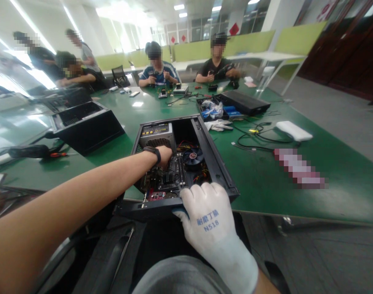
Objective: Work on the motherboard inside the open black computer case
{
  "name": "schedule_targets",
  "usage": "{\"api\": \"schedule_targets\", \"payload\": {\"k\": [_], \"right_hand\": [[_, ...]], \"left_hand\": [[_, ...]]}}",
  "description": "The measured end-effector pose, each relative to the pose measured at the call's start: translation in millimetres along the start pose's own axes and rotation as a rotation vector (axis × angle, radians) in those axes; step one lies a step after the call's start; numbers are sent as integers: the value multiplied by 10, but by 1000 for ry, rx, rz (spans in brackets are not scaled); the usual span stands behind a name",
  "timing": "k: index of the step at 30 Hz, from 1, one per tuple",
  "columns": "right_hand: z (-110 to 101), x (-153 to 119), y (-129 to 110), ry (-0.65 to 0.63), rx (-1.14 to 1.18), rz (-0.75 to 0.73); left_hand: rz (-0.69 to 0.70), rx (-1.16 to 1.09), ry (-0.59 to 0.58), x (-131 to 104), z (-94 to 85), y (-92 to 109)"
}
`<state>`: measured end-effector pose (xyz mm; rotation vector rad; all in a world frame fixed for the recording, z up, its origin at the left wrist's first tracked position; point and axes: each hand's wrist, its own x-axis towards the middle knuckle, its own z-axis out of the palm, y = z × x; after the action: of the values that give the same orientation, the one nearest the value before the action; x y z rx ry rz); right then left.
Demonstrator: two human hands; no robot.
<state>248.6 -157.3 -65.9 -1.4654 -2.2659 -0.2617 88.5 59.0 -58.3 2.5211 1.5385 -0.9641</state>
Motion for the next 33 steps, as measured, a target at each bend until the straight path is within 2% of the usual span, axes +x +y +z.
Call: {"api": "schedule_targets", "payload": {"k": [24, 33], "right_hand": [[-12, -9, -1, -20, 10, 11], [-17, 16, -1, -12, 12, 6]], "left_hand": [[-12, -4, 28, 46, 43, -41], [5, -31, 16, -43, -17, -18]]}}
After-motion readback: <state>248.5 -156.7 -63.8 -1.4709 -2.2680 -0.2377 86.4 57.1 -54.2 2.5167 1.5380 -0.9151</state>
